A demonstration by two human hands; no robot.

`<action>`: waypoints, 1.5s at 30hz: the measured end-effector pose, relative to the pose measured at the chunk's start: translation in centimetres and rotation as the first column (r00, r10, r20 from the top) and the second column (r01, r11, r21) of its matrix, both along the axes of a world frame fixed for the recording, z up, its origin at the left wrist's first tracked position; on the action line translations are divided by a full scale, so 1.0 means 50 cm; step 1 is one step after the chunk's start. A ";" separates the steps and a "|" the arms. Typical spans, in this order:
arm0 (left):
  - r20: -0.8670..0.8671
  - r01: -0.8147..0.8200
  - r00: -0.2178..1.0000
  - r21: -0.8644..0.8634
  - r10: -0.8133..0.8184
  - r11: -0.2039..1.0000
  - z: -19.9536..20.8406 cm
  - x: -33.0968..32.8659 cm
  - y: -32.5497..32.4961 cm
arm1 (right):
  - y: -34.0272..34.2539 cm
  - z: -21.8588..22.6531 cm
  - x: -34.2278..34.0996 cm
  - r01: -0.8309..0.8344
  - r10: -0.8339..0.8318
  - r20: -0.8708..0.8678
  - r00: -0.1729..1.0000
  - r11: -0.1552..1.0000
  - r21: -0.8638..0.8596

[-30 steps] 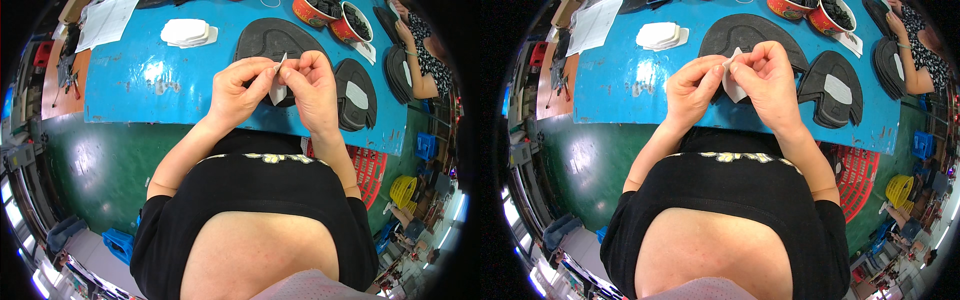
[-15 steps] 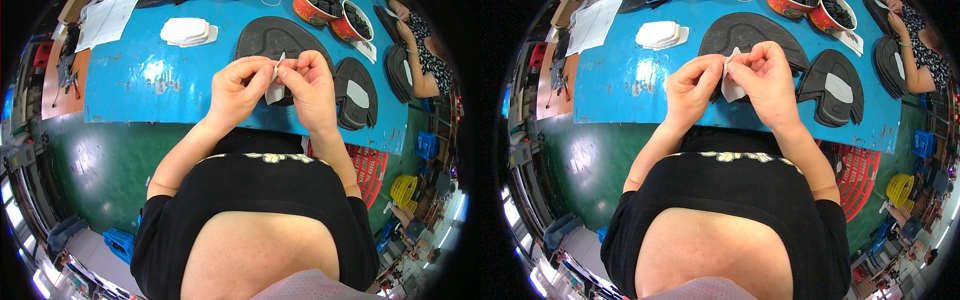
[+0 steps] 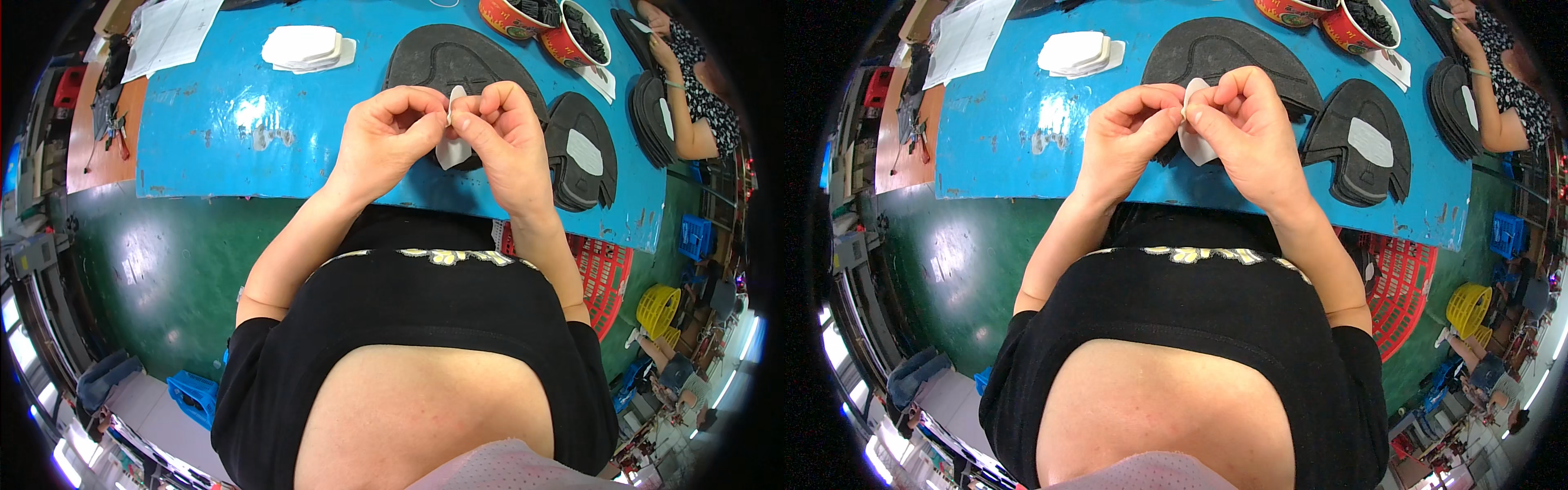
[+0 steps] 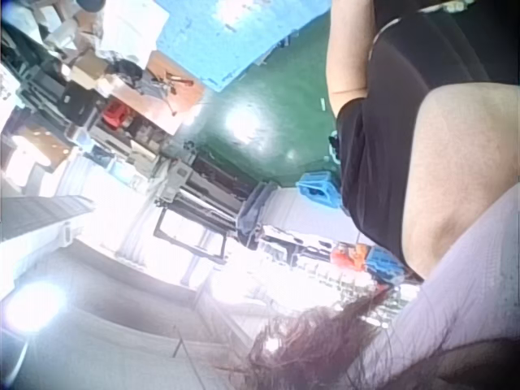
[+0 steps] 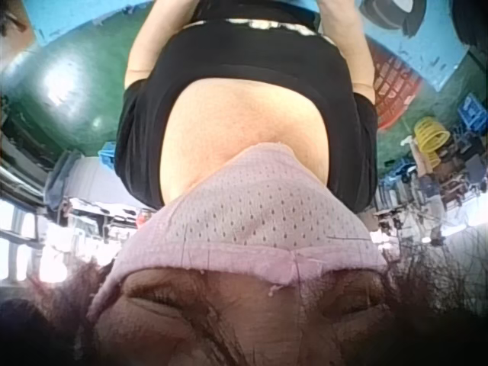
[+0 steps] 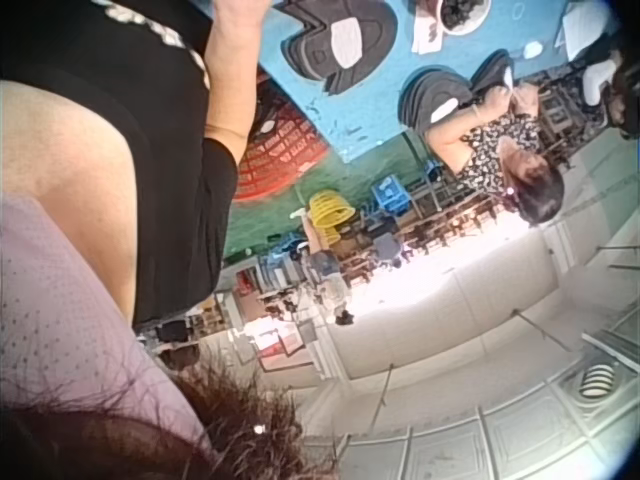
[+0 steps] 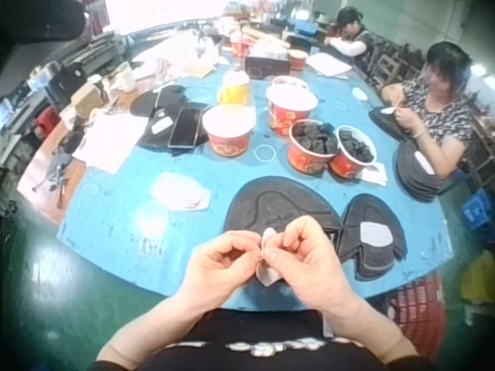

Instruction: The person peels the backing off adhesive patches by hand and attaches them onto shoe component pieces, pressing each patch flat.

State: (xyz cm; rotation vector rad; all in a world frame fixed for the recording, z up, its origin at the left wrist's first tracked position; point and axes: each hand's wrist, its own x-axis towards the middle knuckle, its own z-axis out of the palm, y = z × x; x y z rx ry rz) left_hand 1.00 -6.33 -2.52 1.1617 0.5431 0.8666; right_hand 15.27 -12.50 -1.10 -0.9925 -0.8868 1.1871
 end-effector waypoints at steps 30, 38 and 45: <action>0.039 -0.027 0.999 -0.061 0.030 0.998 -0.004 0.001 -0.006 | 0.003 -0.002 0.009 -0.010 0.002 -0.134 0.991 0.998 -0.054; 0.036 0.061 0.998 -0.046 -0.060 0.997 0.006 0.001 -0.007 | 0.003 -0.014 0.007 -0.022 0.019 -0.162 0.987 1.000 -0.017; 0.136 0.053 0.991 -0.279 -0.016 0.959 -0.008 -0.013 0.001 | -0.002 -0.023 0.016 -0.021 0.002 -0.272 0.962 0.998 -0.066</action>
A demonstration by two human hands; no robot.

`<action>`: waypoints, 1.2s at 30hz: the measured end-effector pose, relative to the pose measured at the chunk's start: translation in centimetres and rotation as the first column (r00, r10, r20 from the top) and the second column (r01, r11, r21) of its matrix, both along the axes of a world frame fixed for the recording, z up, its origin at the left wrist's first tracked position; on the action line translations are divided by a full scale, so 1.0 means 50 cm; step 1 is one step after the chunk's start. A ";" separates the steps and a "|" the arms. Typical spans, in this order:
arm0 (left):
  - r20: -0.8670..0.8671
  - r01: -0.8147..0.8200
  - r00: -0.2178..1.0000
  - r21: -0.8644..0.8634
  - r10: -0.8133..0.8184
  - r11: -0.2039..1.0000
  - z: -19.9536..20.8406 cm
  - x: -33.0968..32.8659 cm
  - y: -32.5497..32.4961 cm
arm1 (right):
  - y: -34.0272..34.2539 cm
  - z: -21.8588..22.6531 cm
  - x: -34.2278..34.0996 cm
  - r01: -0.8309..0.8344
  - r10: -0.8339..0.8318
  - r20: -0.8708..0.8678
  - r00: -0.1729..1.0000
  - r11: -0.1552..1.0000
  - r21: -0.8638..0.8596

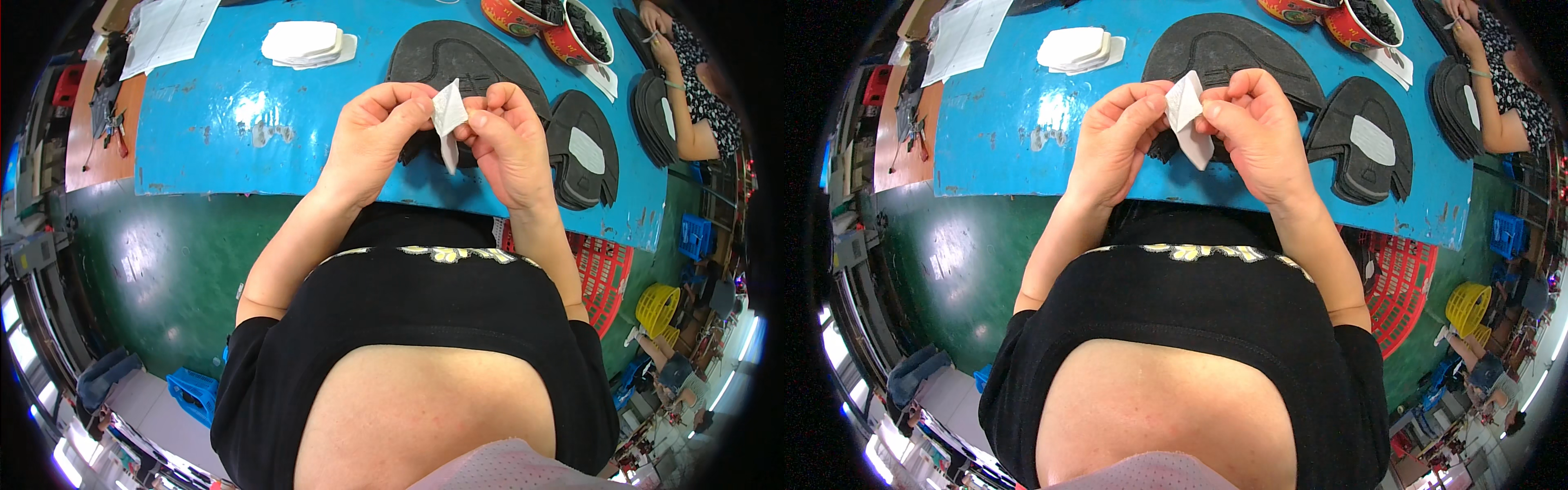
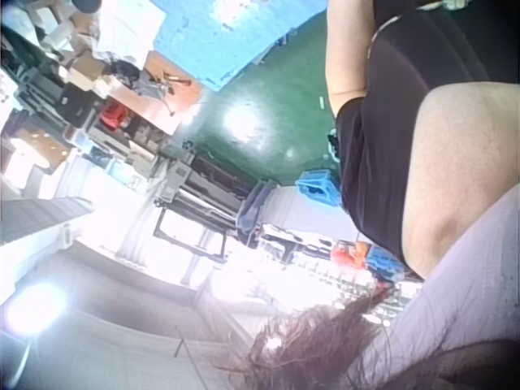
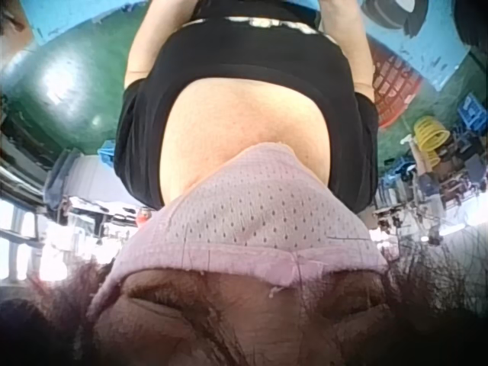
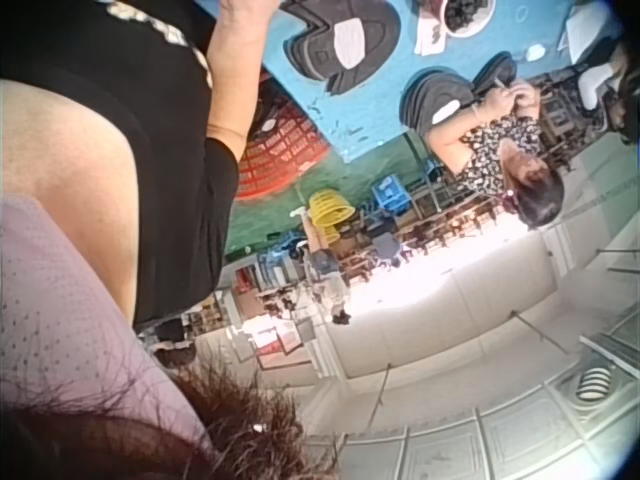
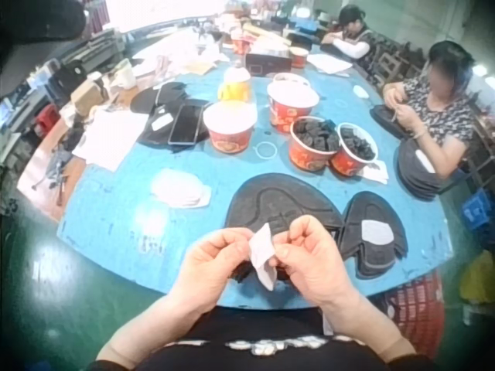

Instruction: The person peels the backing off adhesive patches by hand and attaches them onto shoe component pieces, pressing each patch flat.

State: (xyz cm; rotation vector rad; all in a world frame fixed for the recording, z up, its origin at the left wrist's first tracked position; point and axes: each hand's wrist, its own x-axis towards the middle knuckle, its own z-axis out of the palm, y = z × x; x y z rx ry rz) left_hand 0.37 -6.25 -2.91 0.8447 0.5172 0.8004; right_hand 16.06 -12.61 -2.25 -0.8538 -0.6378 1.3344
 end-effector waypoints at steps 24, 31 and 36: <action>0.167 0.029 0.986 -0.120 -0.009 0.992 -0.017 -0.063 0.046 | -0.051 0.072 0.066 -0.181 -0.567 0.822 0.058 0.803 0.567; -0.483 -0.337 0.751 0.305 0.450 0.891 -0.065 -0.146 0.142 | -0.076 0.074 0.103 0.163 -0.356 0.775 0.523 0.934 0.319; -0.559 0.364 0.211 0.806 0.802 0.466 -0.055 -0.161 0.143 | -0.033 0.066 0.111 0.293 -0.260 0.752 0.606 0.952 0.093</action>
